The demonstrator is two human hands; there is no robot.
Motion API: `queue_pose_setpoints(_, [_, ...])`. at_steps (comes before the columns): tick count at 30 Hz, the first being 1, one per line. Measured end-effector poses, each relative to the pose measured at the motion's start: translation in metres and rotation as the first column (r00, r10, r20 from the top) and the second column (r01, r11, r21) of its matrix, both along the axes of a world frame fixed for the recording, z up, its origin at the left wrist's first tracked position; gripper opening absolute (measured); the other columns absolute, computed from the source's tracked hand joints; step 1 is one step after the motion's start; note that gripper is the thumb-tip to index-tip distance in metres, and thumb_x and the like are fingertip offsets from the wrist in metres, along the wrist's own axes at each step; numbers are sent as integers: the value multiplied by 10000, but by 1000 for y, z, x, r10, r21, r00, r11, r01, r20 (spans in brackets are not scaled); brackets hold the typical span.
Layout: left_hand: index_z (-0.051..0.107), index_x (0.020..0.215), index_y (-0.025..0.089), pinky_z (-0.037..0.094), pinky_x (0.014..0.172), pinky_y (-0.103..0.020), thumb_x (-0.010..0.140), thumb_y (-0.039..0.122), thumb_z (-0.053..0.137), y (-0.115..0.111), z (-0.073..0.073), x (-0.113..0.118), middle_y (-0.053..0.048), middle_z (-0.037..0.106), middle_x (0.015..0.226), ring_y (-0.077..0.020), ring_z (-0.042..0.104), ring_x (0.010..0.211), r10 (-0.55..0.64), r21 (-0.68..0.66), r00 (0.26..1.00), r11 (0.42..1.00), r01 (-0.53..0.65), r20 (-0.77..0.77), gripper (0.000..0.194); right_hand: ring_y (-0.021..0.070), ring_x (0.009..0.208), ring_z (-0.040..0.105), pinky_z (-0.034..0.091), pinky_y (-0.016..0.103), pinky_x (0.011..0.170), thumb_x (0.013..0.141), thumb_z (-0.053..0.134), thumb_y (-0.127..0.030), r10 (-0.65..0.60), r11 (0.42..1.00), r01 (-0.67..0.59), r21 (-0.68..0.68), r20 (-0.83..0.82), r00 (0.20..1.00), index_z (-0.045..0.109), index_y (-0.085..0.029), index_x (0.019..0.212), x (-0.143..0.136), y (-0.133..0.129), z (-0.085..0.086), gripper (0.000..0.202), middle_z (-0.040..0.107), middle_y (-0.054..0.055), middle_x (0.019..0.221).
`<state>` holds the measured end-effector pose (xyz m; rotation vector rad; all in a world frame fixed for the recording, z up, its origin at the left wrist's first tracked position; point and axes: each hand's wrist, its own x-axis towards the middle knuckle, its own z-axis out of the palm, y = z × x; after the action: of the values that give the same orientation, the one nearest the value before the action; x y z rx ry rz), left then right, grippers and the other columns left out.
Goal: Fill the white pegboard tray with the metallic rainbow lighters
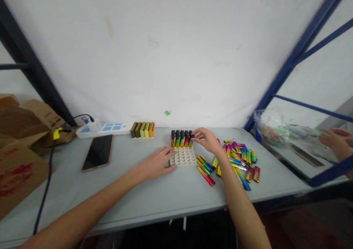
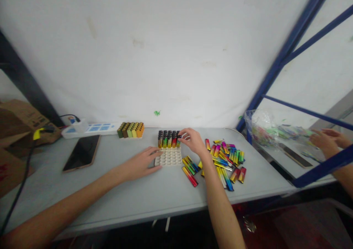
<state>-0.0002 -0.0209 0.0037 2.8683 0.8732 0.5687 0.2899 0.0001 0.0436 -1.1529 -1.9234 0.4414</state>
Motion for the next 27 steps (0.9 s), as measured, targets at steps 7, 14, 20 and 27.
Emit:
queue_pose_setpoints(7, [565,1358,150,473,1099,-466,963,389,621,0,0,0,-161,583,1330,-311,559,1239,2,0,1000,1000,-2,-16,465,155,830,696,588,289,770,892,696,-343,-7,1000,7,17,41,999,727,-204,1022,6,1,0,193,703,61,1010])
queue_pose_setpoints(14, [561,1361,167,470,1104,-467,968,403,610,1,-2,-1,-160,581,1341,-314,557,1250,-7,10,1000,1000,7,7,461,159,829,699,586,292,775,913,680,-347,-5,1000,4,25,51,999,734,-203,1031,7,0,1,194,703,63,1003])
queue_pose_setpoints(20, [565,1358,179,465,1112,-471,969,416,605,2,-3,-1,-157,584,1340,-310,556,1257,-14,-1,999,1000,14,31,457,159,820,695,585,288,750,928,660,-392,-27,999,25,43,67,997,734,-204,1021,6,-1,3,222,694,66,994])
queue_pose_setpoints(27, [558,1368,162,471,1102,-469,968,402,616,1,-3,-1,-159,582,1334,-311,561,1244,-5,1,1000,1000,5,3,470,157,801,690,577,285,732,927,661,-354,-28,998,23,59,98,995,738,-194,1023,7,0,2,201,693,70,987])
